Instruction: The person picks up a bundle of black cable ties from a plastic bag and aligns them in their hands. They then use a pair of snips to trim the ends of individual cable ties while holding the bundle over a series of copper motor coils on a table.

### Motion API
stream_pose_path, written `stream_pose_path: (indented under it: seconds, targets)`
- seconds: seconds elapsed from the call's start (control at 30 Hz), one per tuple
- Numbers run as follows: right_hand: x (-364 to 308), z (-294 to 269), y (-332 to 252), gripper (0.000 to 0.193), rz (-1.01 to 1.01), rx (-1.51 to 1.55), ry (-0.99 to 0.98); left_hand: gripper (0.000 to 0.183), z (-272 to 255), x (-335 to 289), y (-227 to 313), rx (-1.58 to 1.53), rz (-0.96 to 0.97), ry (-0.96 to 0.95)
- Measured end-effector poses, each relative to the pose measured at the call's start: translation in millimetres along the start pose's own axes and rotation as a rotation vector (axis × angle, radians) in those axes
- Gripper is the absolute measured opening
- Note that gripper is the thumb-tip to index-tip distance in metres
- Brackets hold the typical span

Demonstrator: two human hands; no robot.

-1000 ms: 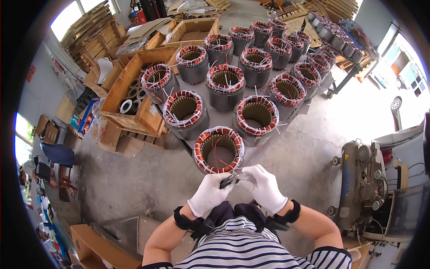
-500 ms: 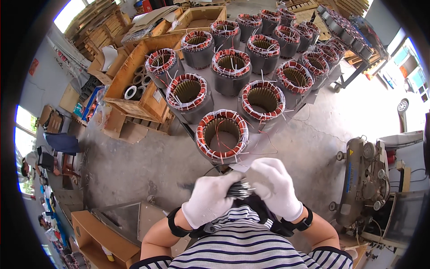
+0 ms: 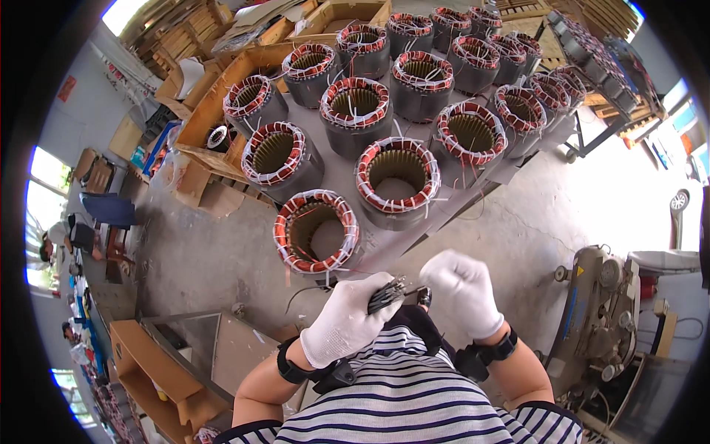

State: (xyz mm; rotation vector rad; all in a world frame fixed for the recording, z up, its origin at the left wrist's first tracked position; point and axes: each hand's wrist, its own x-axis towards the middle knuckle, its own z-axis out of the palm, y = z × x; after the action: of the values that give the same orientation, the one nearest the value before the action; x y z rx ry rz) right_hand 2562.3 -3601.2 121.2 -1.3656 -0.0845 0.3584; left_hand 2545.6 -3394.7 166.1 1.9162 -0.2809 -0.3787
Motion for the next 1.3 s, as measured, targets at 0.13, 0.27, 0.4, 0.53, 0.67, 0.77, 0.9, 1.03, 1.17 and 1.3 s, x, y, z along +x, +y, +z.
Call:
stream_pose_path:
  seconds: [0.13, 0.27, 0.4, 0.53, 0.67, 0.77, 0.9, 1.03, 1.17, 1.3]
  targets:
    - [50.6, -29.7, 10.6, 0.017, -0.405, -0.694, 0.242, 0.011, 30.2, 20.6, 12.4, -0.055, 0.0, 0.055]
    - [85.7, -48.6, 20.2, 0.038, -1.007, -1.185, -0.092, 0.011, 58.7, 38.7, 21.2, -0.168, 0.006, 0.281]
    - [83.1, -73.7, 23.6, 0.038, -1.099, -1.017, -0.01, 0.012, 67.4, 64.9, 17.2, -0.148, -0.168, 0.466]
    - [83.8, -85.1, 23.7, 0.041, -1.09, -0.956, -0.073, 0.013, 80.8, 92.1, -17.5, -0.051, -0.228, 0.478]
    - [86.8, -84.7, 28.2, 0.041, -1.01, -0.924, -0.025, 0.015, 79.8, 100.6, -21.5, 0.021, -0.242, 0.456]
    - [91.6, -84.5, 23.4, 0.04, -0.943, -0.985, 0.009, 0.017, 74.8, 101.0, -15.6, 0.15, -0.21, 0.425]
    - [96.4, -89.9, 21.8, 0.036, -0.974, -1.081, -0.091, 0.019, 70.7, 98.5, -6.3, 0.184, -0.203, 0.407]
    - [92.8, -90.0, 18.9, 0.031, -0.984, -1.133, -0.144, 0.021, 69.5, 95.8, -5.6, 0.183, -0.158, 0.369]
    - [91.1, -86.8, 14.0, 0.027, -0.963, -1.147, -0.143, 0.023, 68.8, 97.9, -6.0, 0.212, -0.14, 0.368]
    - [84.6, -77.9, 7.2, 0.006, -0.162, -0.525, -0.182, 0.025, 70.6, 100.8, -15.9, 0.267, -0.067, 0.382]
